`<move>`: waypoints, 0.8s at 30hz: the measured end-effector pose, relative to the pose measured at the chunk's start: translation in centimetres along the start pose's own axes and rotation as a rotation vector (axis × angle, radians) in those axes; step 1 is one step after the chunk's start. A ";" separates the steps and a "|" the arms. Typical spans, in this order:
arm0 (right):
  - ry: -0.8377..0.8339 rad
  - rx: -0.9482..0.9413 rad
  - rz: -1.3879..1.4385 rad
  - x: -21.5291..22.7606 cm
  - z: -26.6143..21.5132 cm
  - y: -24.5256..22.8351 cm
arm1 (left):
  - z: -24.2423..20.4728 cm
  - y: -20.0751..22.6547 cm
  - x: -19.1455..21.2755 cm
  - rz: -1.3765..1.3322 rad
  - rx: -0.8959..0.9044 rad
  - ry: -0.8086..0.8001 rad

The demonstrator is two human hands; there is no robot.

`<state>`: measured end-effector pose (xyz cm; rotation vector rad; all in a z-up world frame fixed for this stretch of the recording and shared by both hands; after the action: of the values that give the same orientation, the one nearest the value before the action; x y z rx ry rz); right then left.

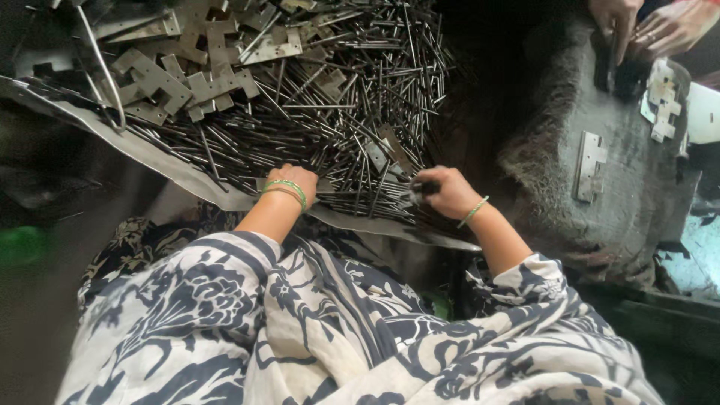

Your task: The person sorts metal parts from a large bin, picking up individual pieces and placing them into a separate pile. The person handles various metal components, including rods and brackets, by hand.

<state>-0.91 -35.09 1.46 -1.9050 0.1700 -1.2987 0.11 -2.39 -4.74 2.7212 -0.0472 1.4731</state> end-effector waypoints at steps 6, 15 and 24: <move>0.297 -0.020 0.499 2.1 -2.0 -2.2 | 0.5 -1.3 0.6 -0.047 -0.142 0.055; 0.729 -0.166 0.942 2.5 -4.2 -0.3 | 0.0 -7.4 1.7 -2.431 0.099 -0.091; 0.771 0.103 1.080 1.0 -1.2 -5.1 | -3.3 -4.9 1.9 -2.703 -0.241 -0.440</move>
<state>-3.00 -32.84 5.75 -0.8300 1.2831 -1.1080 -1.37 2.70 -1.51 0.6162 1.9047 -0.1643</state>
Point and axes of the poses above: each hand's wrist, its own z-axis towards the middle knuckle, its own x-axis out of the back of the hand, y = z × x, the point moved 3 cm from there along z, towards the middle knuckle, and after that the axes turned 13 degrees about x, right-handed, at the moved point
